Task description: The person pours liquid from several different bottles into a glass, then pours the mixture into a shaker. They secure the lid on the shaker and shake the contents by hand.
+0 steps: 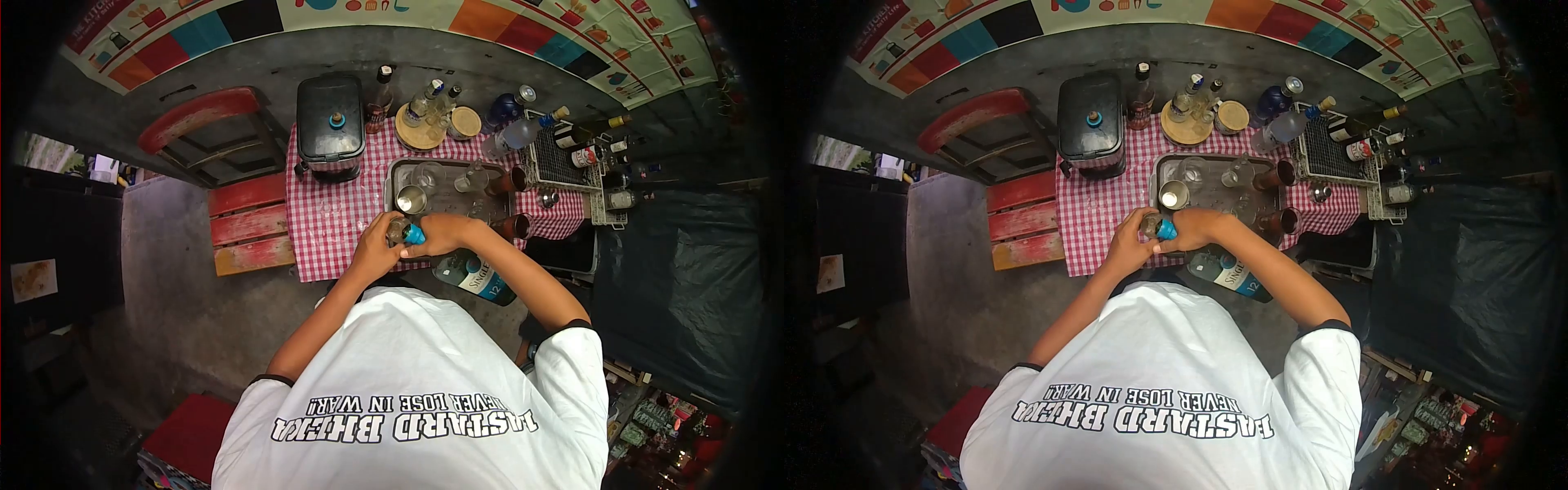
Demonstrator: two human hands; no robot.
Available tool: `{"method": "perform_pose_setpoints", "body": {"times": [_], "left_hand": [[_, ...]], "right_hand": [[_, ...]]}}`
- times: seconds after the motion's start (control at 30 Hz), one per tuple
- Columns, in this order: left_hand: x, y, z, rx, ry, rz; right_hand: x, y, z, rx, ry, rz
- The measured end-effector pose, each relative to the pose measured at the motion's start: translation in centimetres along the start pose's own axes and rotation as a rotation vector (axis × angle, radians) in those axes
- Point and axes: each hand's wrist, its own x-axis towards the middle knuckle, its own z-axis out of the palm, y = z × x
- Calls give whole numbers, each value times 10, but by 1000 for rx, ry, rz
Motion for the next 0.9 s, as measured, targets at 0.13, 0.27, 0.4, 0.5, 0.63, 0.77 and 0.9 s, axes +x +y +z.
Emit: {"method": "perform_pose_setpoints", "body": {"times": [0.13, 0.27, 0.4, 0.5, 0.63, 0.77, 0.9], "left_hand": [[1, -1, -2, -5, -17, 10], [2, -5, -3, 14, -29, 30], [4, -8, -6, 10, -38, 41], [5, -6, -10, -8, -51, 35], [5, 5, -23, -34, -38, 59], [3, 32, -49, -50, -18, 125], [-5, 56, -77, -55, -18, 128]], "right_hand": [[-3, -3, -1, 17, 15, 10], [0, -2, 2, 26, -3, 27], [1, -4, 3, 47, 19, 27], [-3, -7, 2, 59, 72, -6], [-5, -11, 0, 61, 104, -3], [-21, -28, -12, 137, 251, -87], [-34, -47, -23, 175, 400, -178]]}}
